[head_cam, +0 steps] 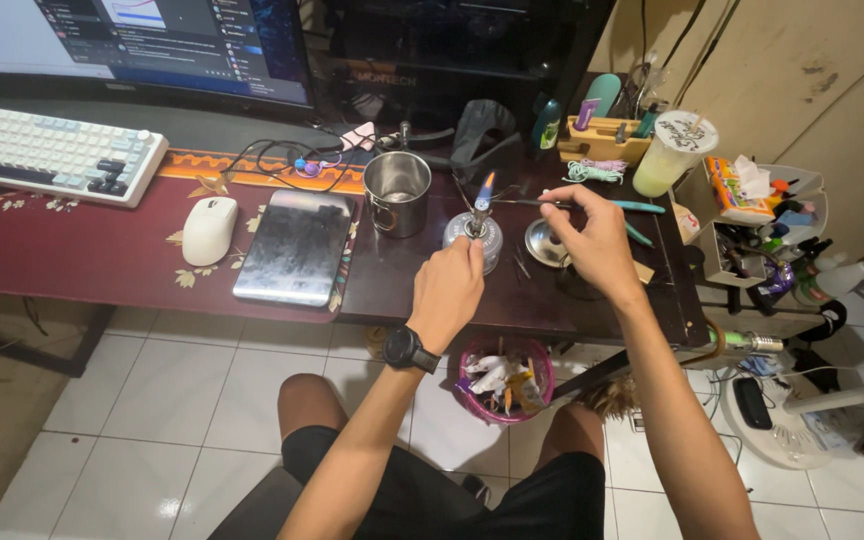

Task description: The person is repairing or assembling a small plastic and metal component using an alcohol lamp to heat parts and tweezers for manipulation.

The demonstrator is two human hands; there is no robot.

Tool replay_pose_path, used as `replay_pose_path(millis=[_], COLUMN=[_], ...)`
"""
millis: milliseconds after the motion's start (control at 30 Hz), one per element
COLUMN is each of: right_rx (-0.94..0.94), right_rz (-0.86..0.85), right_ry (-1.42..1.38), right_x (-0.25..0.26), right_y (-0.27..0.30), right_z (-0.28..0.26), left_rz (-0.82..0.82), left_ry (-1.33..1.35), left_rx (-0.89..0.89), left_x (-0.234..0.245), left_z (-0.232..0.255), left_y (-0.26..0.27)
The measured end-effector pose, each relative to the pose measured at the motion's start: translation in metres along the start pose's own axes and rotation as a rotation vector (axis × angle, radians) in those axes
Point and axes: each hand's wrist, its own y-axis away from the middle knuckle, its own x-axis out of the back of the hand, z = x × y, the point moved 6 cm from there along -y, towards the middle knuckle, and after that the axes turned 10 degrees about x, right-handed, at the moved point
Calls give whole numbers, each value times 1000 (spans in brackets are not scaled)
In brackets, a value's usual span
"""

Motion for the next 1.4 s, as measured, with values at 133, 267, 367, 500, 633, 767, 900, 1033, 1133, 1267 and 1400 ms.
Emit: replay_pose_path(millis=[133, 267, 367, 500, 633, 767, 900, 1033, 1133, 1267, 1400], right_rx=[-19, -14, 32, 42, -34, -39, -168, -154, -126, -118, -140], right_rz=[-5, -6, 11, 36, 79, 165, 220, 327, 433, 506, 568], right_ry=[10, 30, 25, 33, -11, -59, -295, -478, -637, -757, -794], right_x=[-1, -2, -3, -5, -12, -16, -21, -23, -33, -44, -48], right_y=[0, 0, 2, 7, 14, 25, 33, 44, 55, 54, 45], right_z=[2, 2, 5, 7, 18, 25, 20, 34, 55, 61, 61], left_rz=[-1, -3, -18, -1, 22, 31, 44, 142, 43, 216, 227], left_ry=[15, 3, 3, 70, 165, 370, 395, 343, 179, 103, 63], left_rx=[-8, 1, -6, -61, -9, -110, -244, -267, -160, -398, -437], left_x=[0, 1, 7, 26, 37, 40, 42, 44, 20, 8, -2], left_z=[-2, -4, -11, -29, -50, -46, -30, -11, -14, -7, -11], left_y=[0, 1, 2, 2, -5, -7, -6, 0, -5, -5, -10])
